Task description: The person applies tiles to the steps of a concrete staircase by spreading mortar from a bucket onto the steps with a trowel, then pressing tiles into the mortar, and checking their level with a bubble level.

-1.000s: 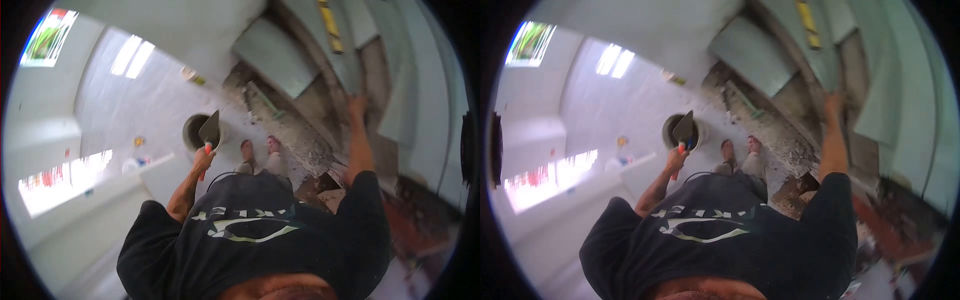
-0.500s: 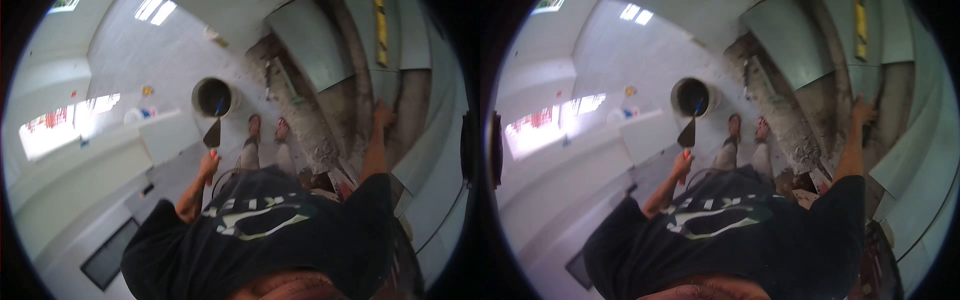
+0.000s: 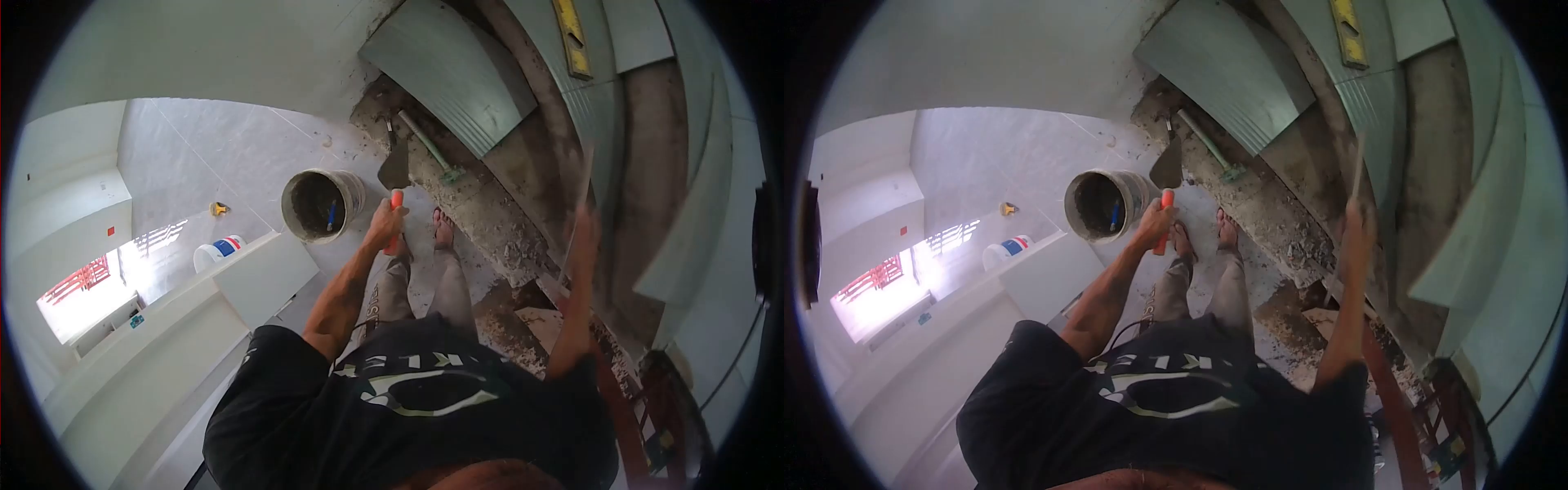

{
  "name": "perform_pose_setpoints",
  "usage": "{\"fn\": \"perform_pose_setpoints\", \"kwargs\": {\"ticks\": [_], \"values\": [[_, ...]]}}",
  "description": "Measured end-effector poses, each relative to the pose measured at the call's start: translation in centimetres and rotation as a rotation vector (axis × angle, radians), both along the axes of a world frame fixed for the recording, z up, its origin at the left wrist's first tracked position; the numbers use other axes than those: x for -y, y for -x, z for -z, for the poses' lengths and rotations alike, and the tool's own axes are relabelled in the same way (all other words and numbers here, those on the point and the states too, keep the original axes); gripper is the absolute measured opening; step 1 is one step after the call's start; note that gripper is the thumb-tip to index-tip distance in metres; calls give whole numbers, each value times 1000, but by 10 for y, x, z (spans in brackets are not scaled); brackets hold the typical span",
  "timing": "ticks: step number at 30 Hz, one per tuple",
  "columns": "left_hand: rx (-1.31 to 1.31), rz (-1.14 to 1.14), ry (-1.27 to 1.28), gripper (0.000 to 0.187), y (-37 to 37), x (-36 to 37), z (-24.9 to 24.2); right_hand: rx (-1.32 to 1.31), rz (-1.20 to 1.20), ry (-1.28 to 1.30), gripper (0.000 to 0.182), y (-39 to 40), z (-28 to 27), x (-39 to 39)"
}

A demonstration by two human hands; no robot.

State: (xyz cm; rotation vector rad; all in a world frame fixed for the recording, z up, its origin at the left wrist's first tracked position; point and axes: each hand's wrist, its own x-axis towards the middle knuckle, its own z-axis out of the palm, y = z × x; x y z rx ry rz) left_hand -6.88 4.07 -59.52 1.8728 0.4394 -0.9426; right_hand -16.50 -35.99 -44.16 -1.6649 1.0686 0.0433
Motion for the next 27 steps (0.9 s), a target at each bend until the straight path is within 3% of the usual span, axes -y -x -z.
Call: {"fn": "perform_pose_setpoints", "kwargs": {"ticks": [2, 3, 5, 6, 8, 11, 13, 16, 19, 21, 22, 23, 24, 26, 27], "values": [[-68, -36, -8, 31, -11, 17, 56, 64, 318, -548, 39, 53, 40, -42], [88, 92, -36, 31, -8, 16, 99, 42, 315, -606, 35, 63, 31, -73], [235, 214, -76, 31, -22, 25, 147, -100, 201, -850, 40, 124, 80, -99], [255, 137, -210, 32, -41, 40, 156, -327, -120, -636, 42, 149, 100, -110], [357, 54, -354, 36, -71, 57, 181, -323, 423, -1176, 44, 200, 127, -141], [601, 94, -425, 45, -129, 57, 253, -515, 490, -1159, 56, 210, 129, -173], [655, 74, -522, 46, -172, 56, 264, -548, 442, -1170, 57, 198, 131, -173], [531, 58, -671, 53, -217, 36, 307, -503, 368, -1105, 63, 208, 151, -188], [557, 160, -796, 61, -224, 15, 325, -566, 195, -1083, 67, 151, 159, -198], [661, 79, -793, 59, -224, 1, 358, -647, 164, -1063, 60, 107, 169, -206], [637, 65, -806, 59, -214, -13, 350, -719, 189, -1041, 54, 96, 168, -215], [770, 128, -723, 56, -201, -25, 338, -742, 179, -1036, 54, 97, 175, -224], [912, 190, -642, 54, -191, -38, 321, -602, 30, -962, 64, 101, 194, -231], [1062, 9, -386, 33, -154, -84, 295, -460, -133, -898, 74, 88, 205, -254], [1021, -98, -475, 28, -126, -114, 286, -384, -125, -934, 76, 74, 205, -266]]}}
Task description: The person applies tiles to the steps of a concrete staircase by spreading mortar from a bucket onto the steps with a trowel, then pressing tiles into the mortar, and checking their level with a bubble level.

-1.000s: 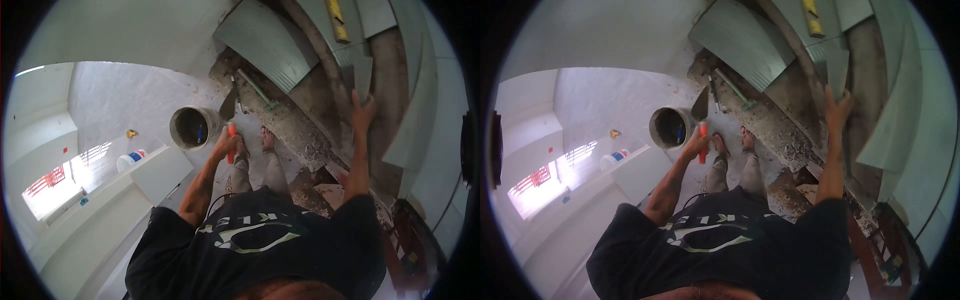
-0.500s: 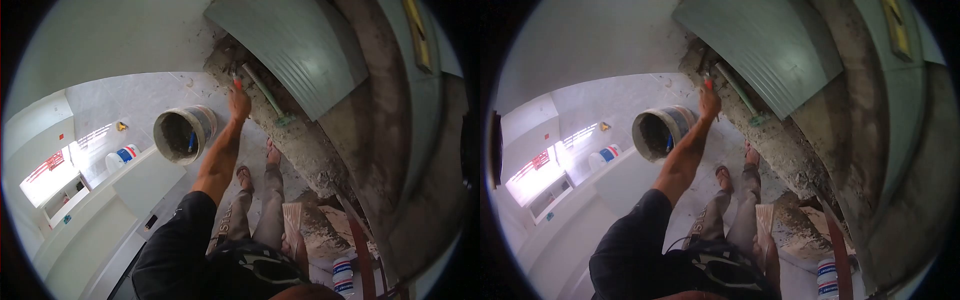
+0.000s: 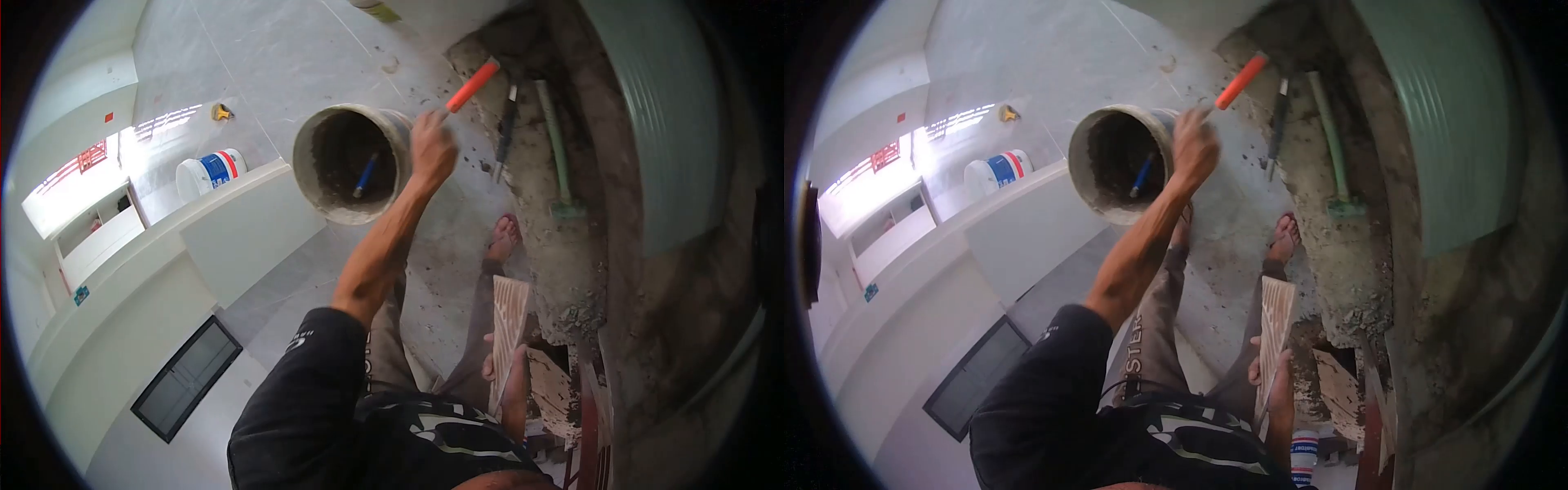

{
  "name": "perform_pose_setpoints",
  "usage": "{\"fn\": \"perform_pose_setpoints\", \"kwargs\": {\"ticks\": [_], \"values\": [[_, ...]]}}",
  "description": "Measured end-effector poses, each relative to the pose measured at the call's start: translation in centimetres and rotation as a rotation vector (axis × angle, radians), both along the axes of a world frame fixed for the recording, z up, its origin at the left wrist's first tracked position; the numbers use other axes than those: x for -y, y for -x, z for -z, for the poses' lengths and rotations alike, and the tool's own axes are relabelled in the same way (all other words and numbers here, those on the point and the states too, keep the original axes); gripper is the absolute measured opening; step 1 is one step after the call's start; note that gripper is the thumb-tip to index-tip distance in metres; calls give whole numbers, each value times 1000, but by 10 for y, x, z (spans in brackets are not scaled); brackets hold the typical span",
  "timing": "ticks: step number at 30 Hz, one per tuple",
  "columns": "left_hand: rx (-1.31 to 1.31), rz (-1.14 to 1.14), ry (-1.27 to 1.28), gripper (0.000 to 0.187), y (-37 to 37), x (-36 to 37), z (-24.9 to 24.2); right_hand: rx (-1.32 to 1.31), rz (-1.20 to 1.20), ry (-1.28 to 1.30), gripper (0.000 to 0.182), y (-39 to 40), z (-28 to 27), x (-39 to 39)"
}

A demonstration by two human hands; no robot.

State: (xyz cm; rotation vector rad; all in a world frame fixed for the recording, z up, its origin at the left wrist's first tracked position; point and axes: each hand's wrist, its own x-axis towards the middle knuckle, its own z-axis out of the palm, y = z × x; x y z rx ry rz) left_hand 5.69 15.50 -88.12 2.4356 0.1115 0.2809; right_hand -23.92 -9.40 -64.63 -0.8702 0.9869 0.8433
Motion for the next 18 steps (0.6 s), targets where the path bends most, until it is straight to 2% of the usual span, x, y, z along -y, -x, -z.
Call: {"fn": "perform_pose_setpoints", "kwargs": {"ticks": [1, 2, 4, 5, 6, 8, 9, 12, 14, 17, 18], "values": [[-7, -131, -10, 24, 27, -31, -4, 64, 49, -26, 78, -14, 1, -11], [-128, -300, 29, 20, 50, -68, -2, 76, 40, -19, 78, -27, 0, -26], [-415, -404, -153, 19, 97, -141, 30, 105, 237, -39, 79, -39, 1, -65], [-655, -305, -293, 28, 114, -176, 58, 83, 316, -93, 79, -34, 9, -79], [-668, -303, -286, 28, 128, -198, 77, 74, 314, -82, 79, -29, 14, -94], [-944, -119, -337, 43, 130, -223, 120, 70, 387, -183, 78, -26, 33, -119], [-991, -70, -263, 52, 130, -237, 150, 48, 456, -212, 78, -17, 44, -132], [-1082, -155, -6, 54, 109, -236, 203, -35, 405, -133, 74, -24, 49, -169], [-1093, -175, 97, 54, 110, -229, 204, -96, 383, -114, 72, -28, 57, -176], [-1192, -168, 114, 47, 80, -234, 162, 31, 326, -299, 89, -28, 78, -184], [-1271, -52, 149, 42, 75, -240, 157, 39, 322, -291, 89, -31, 81, -186]]}}
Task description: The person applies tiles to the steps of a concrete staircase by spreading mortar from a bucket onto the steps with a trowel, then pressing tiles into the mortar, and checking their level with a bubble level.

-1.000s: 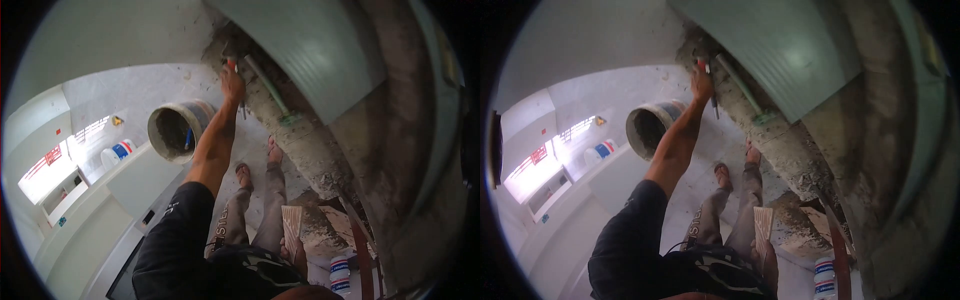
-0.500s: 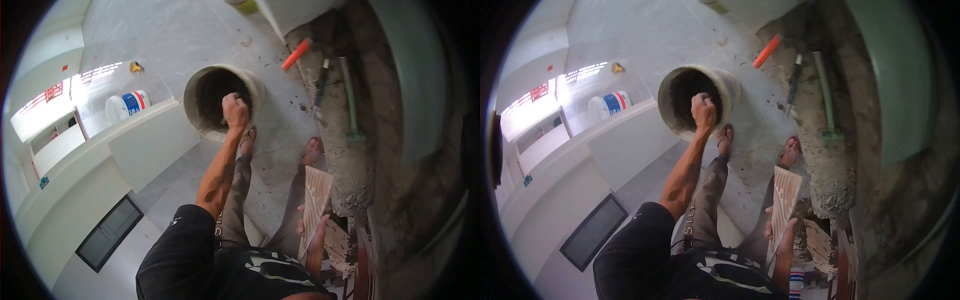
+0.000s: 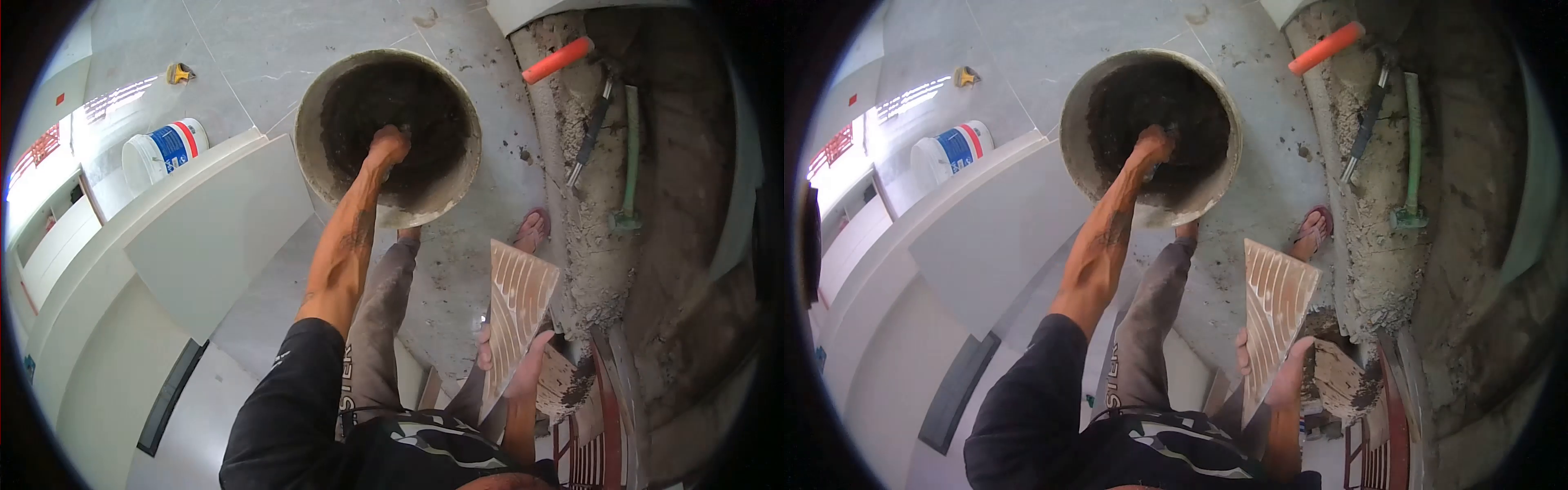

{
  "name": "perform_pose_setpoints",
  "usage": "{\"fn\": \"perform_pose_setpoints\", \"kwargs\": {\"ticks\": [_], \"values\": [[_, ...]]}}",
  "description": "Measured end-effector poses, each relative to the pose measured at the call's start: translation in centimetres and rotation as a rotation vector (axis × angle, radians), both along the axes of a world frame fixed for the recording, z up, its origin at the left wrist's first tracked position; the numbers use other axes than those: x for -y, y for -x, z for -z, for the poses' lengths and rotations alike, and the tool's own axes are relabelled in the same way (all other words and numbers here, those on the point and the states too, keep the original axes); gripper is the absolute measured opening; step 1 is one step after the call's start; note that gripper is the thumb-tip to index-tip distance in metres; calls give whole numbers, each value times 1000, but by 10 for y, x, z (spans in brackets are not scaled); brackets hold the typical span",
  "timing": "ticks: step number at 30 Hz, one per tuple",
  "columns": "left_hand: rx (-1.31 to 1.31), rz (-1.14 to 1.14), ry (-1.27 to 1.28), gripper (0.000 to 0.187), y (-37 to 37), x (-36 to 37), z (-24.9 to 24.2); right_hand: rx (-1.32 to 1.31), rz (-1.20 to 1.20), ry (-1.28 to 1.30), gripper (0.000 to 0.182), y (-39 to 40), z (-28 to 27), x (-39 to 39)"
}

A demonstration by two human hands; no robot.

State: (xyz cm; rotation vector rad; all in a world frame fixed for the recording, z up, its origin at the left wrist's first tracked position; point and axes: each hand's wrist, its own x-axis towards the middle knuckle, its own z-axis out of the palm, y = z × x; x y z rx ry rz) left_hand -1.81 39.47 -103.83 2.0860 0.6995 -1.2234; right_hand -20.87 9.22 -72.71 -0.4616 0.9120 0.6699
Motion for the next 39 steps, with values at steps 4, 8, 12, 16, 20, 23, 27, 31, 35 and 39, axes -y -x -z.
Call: {"fn": "perform_pose_setpoints", "kwargs": {"ticks": [4, 8, 12, 16, 20, 23, 27, 31, 35, 39], "values": [[260, 355, -113, 40, 23, 7, -38, 177, -180, 200, 92, -38, -11, -26], [280, 242, -115, 35, 24, 8, -76, 171, -145, 145, 82, -66, -18, -38], [319, 201, -91, 27, 12, 27, -49, 157, -104, 178, 74, -88, -11, -45], [384, 202, -9, 24, 24, 72, -44, 253, -55, 136, 74, -107, 7, -45], [506, 150, 64, 30, 28, 63, -28, 303, -118, 311, 79, -119, 13, -44], [197, -113, 299, 31, 25, 38, -57, 237, -99, 336, 76, -131, 22, -45], [69, -361, 481, 29, 30, 10, -124, 208, -77, 452, 69, -144, 34, -56], [19, -527, 647, 22, 47, -23, -171, 237, -132, 450, 72, -152, 24, -64], [74, -481, 613, 23, 63, -61, -248, 265, -160, 281, 77, -153, 9, -73], [158, -418, 570, 21, 75, -85, -335, 274, -175, 177, 79, -155, -21, -94]]}}
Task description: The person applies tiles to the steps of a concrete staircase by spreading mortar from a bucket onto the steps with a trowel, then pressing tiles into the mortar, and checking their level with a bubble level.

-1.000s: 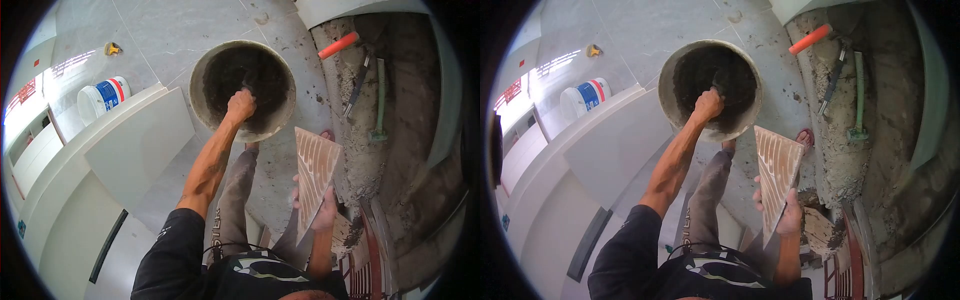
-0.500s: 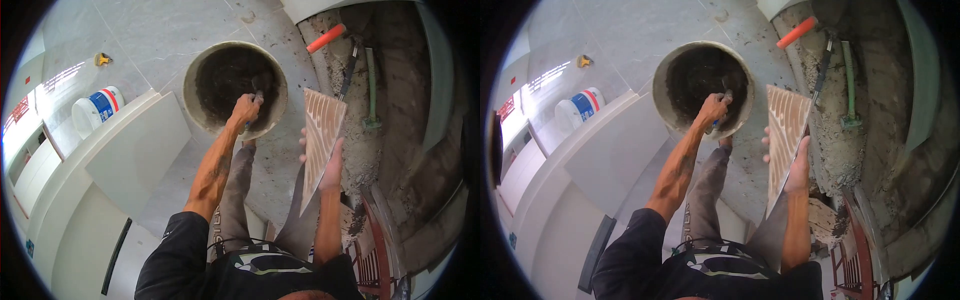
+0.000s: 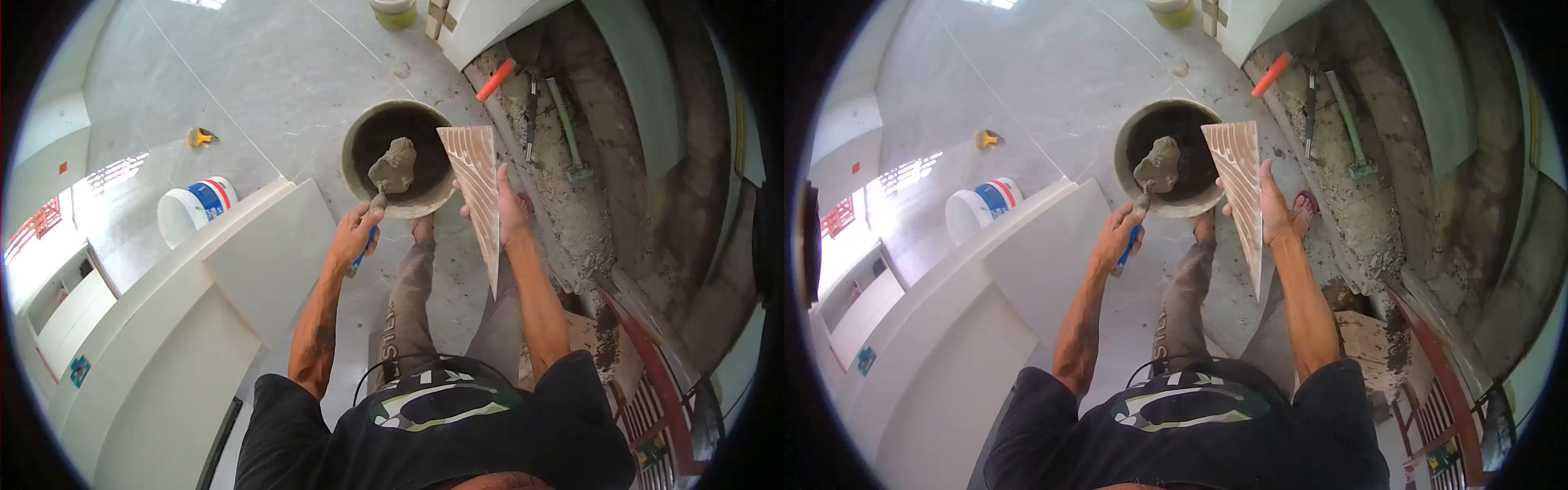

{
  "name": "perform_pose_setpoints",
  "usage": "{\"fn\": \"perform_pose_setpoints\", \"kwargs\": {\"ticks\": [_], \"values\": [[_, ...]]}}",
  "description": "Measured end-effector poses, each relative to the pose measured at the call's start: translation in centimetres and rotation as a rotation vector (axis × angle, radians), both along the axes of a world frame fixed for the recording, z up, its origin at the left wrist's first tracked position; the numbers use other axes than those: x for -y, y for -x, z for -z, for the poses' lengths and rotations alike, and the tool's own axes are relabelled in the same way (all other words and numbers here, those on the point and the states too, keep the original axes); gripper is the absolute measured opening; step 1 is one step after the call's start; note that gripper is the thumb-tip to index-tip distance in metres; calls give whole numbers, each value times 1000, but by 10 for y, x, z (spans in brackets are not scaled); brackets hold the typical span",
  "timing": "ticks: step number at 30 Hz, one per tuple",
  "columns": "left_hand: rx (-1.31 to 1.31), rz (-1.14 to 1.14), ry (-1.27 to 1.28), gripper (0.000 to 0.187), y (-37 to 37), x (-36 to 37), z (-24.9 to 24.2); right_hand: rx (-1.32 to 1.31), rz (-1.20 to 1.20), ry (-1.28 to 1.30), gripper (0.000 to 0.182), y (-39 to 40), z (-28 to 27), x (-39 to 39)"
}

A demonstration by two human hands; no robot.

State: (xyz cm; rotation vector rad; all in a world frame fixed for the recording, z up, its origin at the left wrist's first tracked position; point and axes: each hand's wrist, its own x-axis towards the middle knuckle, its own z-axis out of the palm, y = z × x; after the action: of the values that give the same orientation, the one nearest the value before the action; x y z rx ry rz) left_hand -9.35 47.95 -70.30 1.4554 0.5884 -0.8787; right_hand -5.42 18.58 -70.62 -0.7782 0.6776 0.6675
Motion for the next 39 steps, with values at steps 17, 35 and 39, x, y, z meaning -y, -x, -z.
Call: {"fn": "perform_pose_setpoints", "kwargs": {"ticks": [17, 35, 39], "values": [[1303, 108, -623, 35, 6, 26, -318, 263, -8, -519, 64, 29, -338, -40], [1628, 480, -793, 29, -2, 12, -348, 596, 200, -639, 66, 111, -430, 18], [1432, 430, -638, 33, 20, 16, -372, 663, 304, -250, 76, 121, -423, 40]]}}
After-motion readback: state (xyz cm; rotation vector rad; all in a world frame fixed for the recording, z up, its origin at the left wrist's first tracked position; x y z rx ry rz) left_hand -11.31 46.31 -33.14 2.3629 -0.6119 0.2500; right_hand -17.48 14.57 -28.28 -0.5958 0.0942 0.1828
